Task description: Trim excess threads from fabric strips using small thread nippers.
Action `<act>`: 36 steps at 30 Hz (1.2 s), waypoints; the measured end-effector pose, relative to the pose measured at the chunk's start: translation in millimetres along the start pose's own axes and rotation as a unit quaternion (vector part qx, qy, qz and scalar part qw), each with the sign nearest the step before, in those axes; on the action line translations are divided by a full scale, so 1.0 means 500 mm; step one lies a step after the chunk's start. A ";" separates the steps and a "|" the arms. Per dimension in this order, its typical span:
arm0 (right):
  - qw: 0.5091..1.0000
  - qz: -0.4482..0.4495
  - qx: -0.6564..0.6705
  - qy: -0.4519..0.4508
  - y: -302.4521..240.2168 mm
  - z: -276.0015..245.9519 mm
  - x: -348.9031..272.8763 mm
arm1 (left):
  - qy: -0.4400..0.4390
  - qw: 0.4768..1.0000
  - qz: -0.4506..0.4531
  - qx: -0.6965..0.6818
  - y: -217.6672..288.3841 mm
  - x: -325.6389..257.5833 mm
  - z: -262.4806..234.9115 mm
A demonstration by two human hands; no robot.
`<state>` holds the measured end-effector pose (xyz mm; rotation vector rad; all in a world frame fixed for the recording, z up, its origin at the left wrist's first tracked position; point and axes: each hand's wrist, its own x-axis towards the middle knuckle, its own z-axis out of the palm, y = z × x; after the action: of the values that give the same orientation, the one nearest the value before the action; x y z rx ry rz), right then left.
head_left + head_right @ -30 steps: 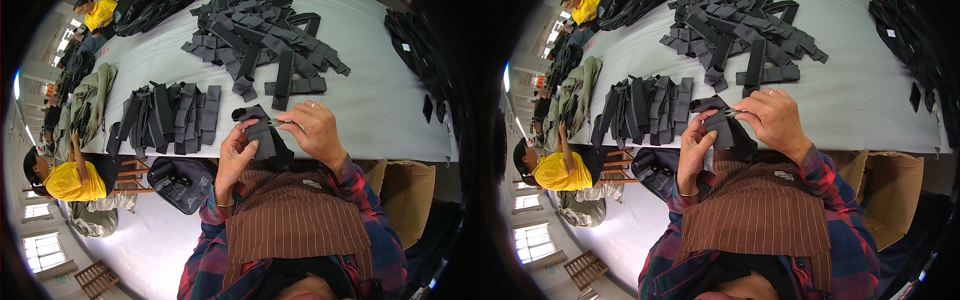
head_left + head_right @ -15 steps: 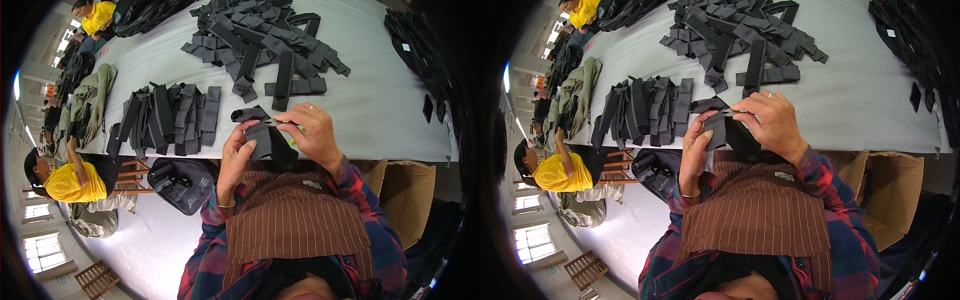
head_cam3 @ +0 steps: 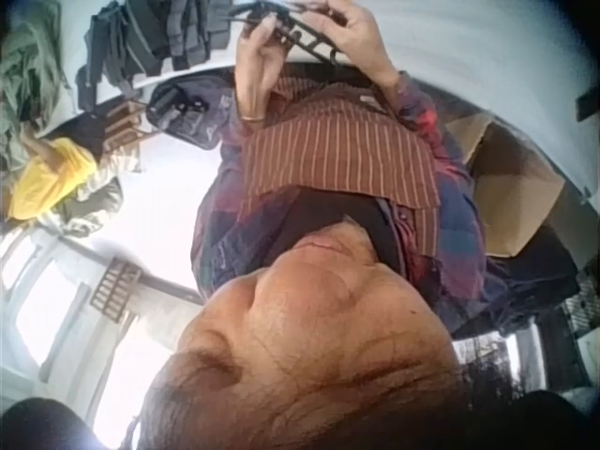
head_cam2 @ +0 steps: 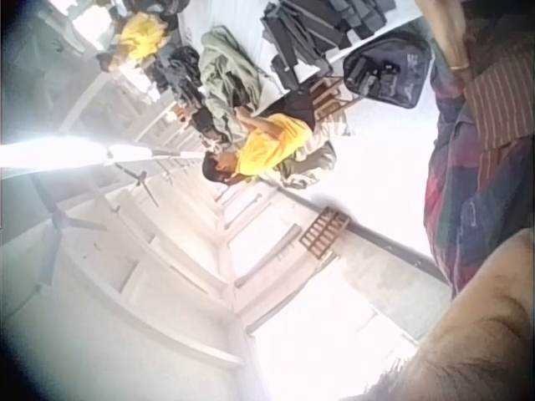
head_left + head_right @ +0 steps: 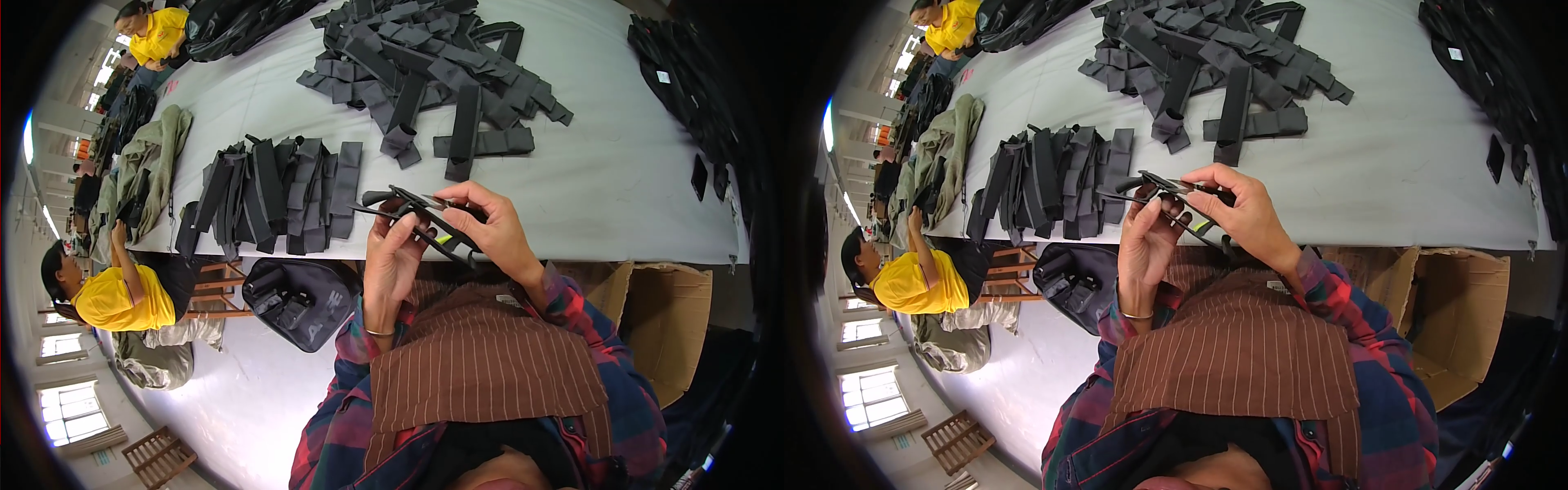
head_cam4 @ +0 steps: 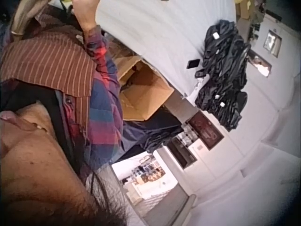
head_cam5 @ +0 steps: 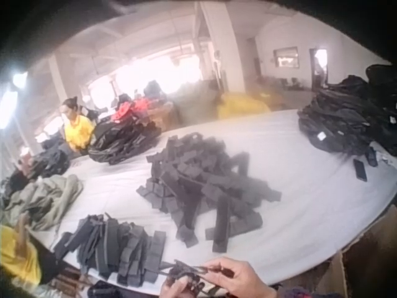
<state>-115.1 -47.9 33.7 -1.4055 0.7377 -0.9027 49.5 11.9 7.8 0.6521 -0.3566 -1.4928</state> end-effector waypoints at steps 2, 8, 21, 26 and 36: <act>0.999 -0.039 -0.027 0.014 0.001 0.008 -0.002 | 0.016 1.000 -0.006 -0.024 0.003 0.000 0.012; 0.977 -0.086 -0.187 0.055 -0.007 0.015 -0.009 | 0.024 0.999 0.034 0.016 0.004 -0.002 0.019; 0.967 -0.111 -0.197 0.115 -0.008 -0.005 -0.004 | -0.019 0.967 0.166 0.190 -0.009 -0.007 0.039; 0.951 -0.145 -0.255 0.100 -0.033 -0.030 -0.030 | 0.000 0.953 0.221 0.208 -0.008 -0.007 0.044; 0.860 -0.180 -0.466 0.106 -0.021 0.015 -0.041 | 0.022 0.933 0.240 0.266 -0.026 -0.009 0.013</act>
<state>-119.7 -25.9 43.0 -2.3862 1.1920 -1.0469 34.8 15.7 5.8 0.9433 -0.8400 -0.9055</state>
